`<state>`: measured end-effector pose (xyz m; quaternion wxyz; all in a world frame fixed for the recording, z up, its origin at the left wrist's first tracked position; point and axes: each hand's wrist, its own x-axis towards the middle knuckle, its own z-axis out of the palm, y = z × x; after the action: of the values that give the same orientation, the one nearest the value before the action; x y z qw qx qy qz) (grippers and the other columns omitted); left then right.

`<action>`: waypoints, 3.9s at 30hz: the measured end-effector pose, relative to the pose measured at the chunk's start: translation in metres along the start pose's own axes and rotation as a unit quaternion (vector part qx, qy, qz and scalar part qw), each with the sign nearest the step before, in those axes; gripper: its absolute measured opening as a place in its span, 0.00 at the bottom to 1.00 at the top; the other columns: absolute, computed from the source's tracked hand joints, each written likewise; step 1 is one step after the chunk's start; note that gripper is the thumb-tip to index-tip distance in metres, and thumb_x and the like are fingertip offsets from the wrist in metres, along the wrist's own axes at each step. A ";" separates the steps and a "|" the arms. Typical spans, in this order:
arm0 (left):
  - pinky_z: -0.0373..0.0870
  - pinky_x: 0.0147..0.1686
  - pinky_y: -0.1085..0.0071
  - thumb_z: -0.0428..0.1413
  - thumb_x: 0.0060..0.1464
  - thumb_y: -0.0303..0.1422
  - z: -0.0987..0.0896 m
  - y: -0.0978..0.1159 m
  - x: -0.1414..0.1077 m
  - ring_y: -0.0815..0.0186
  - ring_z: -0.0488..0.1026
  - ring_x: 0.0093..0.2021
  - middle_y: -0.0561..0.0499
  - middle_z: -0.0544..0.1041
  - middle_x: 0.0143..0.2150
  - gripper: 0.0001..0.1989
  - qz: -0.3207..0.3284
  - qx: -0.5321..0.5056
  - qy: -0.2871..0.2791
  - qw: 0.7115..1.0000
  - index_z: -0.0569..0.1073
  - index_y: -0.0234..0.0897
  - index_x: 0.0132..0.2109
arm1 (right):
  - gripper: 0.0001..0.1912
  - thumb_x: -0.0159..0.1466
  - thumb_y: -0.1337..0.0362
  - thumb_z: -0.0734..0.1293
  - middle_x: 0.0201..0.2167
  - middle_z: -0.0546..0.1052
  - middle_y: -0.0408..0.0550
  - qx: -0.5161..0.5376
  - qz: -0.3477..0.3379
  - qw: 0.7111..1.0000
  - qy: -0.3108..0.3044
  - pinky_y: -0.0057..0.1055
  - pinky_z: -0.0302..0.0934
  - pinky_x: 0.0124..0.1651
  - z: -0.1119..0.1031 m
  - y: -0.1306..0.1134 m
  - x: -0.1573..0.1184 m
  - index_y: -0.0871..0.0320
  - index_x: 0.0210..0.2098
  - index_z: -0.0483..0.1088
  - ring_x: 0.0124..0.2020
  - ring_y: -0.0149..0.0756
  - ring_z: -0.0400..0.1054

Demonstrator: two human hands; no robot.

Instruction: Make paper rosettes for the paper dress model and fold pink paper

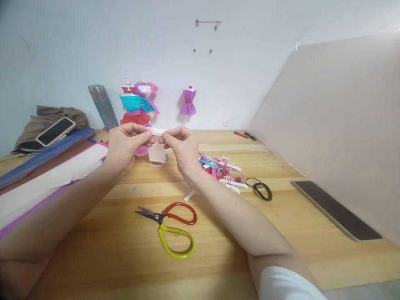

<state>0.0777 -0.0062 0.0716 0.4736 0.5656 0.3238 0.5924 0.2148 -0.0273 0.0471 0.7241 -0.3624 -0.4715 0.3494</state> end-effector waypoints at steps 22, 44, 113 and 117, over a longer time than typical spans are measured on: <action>0.70 0.21 0.72 0.62 0.55 0.47 -0.006 -0.002 0.003 0.67 0.75 0.21 0.50 0.77 0.26 0.18 0.019 -0.046 -0.040 0.998 0.73 0.36 0.40 | 0.07 0.49 0.64 0.74 0.19 0.77 0.39 -0.001 -0.031 0.999 0.022 0.30 0.66 0.29 0.002 -0.002 -0.001 0.56 0.24 0.71 0.22 0.29 0.70; 0.72 0.28 0.72 0.65 0.41 0.27 -0.001 0.001 -0.002 0.69 0.74 0.25 0.54 0.76 0.24 0.12 0.064 0.026 -0.043 0.997 0.78 0.34 0.37 | 0.10 0.54 0.60 0.74 0.23 0.76 0.40 -0.026 -0.076 0.997 -0.011 0.30 0.67 0.30 0.002 0.002 -0.007 0.55 0.29 0.69 0.26 0.32 0.74; 0.68 0.33 0.72 0.60 0.51 0.28 -0.016 -0.007 0.011 0.68 0.73 0.31 0.51 0.78 0.29 0.03 0.202 0.214 -0.074 0.953 0.78 0.34 0.30 | 0.12 0.59 0.59 0.69 0.15 0.67 0.33 -0.186 -0.064 0.977 -0.083 0.26 0.55 0.21 -0.005 -0.006 -0.003 0.56 0.41 0.72 0.16 0.26 0.60; 0.67 0.31 0.73 0.61 0.49 0.30 -0.014 -0.008 0.011 0.68 0.72 0.30 0.51 0.77 0.28 0.04 0.169 0.179 -0.093 0.965 0.78 0.34 0.30 | 0.11 0.57 0.58 0.70 0.13 0.65 0.32 -0.152 -0.038 0.984 -0.088 0.25 0.51 0.19 -0.004 -0.007 -0.003 0.56 0.36 0.72 0.13 0.24 0.57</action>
<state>0.0666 0.0088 0.0662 0.2852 0.7405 0.2786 0.5410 0.2184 -0.0338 0.0507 0.6290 -0.4179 -0.5946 0.2759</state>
